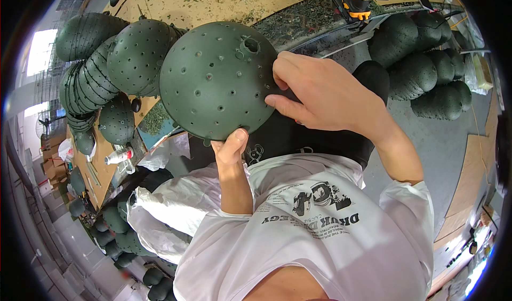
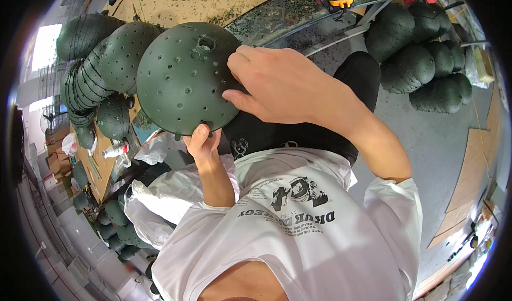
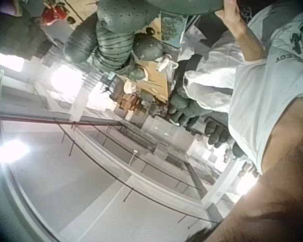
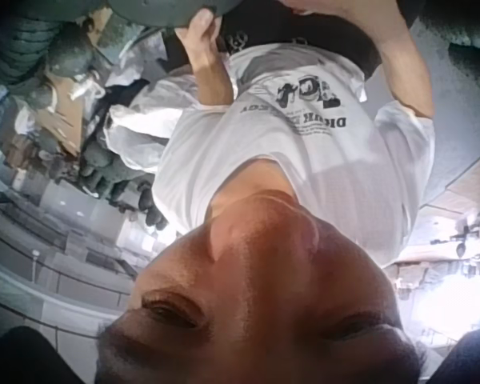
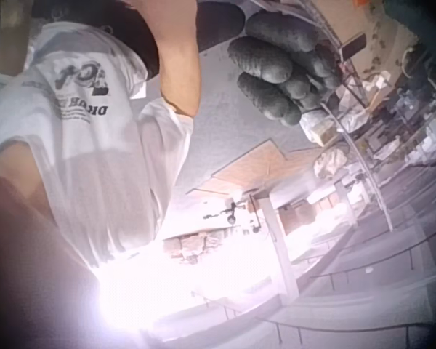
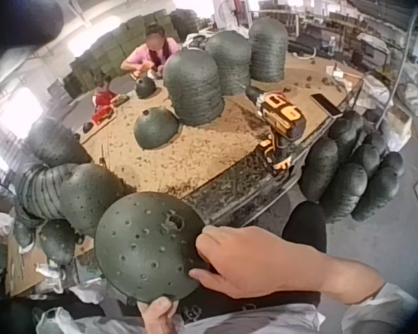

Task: Using a power drill to create or enlarge holes in green plastic hemispherical shells in a factory setting.

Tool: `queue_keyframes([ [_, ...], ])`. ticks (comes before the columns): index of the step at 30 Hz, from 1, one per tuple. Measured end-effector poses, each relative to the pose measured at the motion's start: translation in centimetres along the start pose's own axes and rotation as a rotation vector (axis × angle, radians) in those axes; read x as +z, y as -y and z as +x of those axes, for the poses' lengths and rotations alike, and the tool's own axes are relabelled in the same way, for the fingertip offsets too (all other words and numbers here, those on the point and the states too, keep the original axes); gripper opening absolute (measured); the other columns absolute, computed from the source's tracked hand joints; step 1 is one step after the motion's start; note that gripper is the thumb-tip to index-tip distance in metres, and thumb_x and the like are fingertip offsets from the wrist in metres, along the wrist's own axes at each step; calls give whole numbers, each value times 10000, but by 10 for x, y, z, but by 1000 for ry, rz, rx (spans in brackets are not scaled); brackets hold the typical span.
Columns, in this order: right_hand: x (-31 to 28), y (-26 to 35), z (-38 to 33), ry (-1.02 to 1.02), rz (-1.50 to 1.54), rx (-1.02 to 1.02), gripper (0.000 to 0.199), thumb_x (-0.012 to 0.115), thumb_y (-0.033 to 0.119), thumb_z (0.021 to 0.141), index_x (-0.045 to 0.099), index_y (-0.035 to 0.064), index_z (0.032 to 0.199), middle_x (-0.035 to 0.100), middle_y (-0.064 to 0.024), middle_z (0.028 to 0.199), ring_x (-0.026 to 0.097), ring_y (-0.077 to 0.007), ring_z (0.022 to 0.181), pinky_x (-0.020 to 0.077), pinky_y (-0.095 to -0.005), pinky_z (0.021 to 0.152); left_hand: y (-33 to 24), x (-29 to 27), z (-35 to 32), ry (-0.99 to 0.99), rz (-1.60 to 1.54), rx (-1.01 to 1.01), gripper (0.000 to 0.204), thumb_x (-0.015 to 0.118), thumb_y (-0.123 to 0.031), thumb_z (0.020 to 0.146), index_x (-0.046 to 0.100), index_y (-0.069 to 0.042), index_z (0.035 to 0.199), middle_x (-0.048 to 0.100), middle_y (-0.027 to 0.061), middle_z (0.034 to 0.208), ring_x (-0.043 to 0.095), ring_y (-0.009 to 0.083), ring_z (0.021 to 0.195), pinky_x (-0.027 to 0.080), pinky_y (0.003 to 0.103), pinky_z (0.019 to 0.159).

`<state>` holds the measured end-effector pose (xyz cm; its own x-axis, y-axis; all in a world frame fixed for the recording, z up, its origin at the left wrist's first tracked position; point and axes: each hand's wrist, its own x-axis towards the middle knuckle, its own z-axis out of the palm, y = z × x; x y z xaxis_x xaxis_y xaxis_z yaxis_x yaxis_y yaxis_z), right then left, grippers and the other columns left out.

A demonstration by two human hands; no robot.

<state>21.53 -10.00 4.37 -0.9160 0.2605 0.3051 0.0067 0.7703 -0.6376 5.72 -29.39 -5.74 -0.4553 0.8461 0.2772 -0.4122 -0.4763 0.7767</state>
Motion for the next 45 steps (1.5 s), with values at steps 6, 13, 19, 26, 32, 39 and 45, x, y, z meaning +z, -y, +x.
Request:
queue_keyframes([
  [6, -9, 12, 0, 82, -300, -57, 289, 667, 253, 889, 568, -6, 808, 619, -133, 765, 660, -291, 708, 511, -379, 634, -5, 1, -9, -64, 142, -21, 587, 743, -39, 782, 513, -10, 1322, 600, 137, 1243, 602, 292, 1156, 481, 436, 1019],
  [13, -13, 10, 9, 152, -326, -187, 115, 646, 90, 773, 635, -16, 728, 641, -146, 727, 676, -305, 682, 534, -403, 591, -27, 22, -4, -164, 471, -32, 294, 809, -140, 772, 664, -28, 1002, 637, 20, 896, 579, 149, 741, 464, 299, 653],
  [19, -19, 16, 12, 274, -244, -77, 69, 630, 44, 710, 631, -24, 701, 646, -183, 707, 671, -360, 690, 538, -438, 596, -27, 36, 0, -97, 674, 59, 132, 777, -106, 806, 687, -34, 872, 655, 20, 808, 582, 144, 697, 483, 306, 642],
  [26, -20, 11, 21, 309, -47, 195, 113, 569, 11, 760, 616, -77, 707, 616, -273, 709, 635, -449, 740, 519, -497, 640, -32, 38, 7, 19, 909, 111, 138, 766, -99, 799, 707, -32, 903, 699, 30, 849, 640, 151, 738, 517, 314, 678],
  [32, -18, 0, 21, 291, 134, 305, 200, 466, 26, 802, 645, -62, 818, 693, -164, 789, 664, -306, 695, 518, -388, 676, -26, 28, 8, 260, 1436, 331, 238, 770, -178, 806, 735, -204, 1041, 714, 23, 1072, 690, 210, 932, 537, 387, 874],
  [39, -11, 5, 20, 20, 245, 316, 145, 557, 29, 745, 641, -88, 729, 587, -285, 677, 618, -450, 706, 502, -490, 657, -30, 33, 14, 352, 1699, 363, 273, 718, -223, 855, 701, -270, 1123, 706, 6, 1105, 687, 240, 949, 531, 448, 924],
  [45, 1, -4, 22, -29, 314, 335, 180, 615, 113, 738, 624, -66, 719, 580, -223, 617, 598, -384, 588, 486, -426, 586, -30, 45, 21, 174, 1283, 316, 227, 776, -143, 799, 739, -154, 1022, 727, 18, 967, 688, 191, 851, 537, 361, 845],
])
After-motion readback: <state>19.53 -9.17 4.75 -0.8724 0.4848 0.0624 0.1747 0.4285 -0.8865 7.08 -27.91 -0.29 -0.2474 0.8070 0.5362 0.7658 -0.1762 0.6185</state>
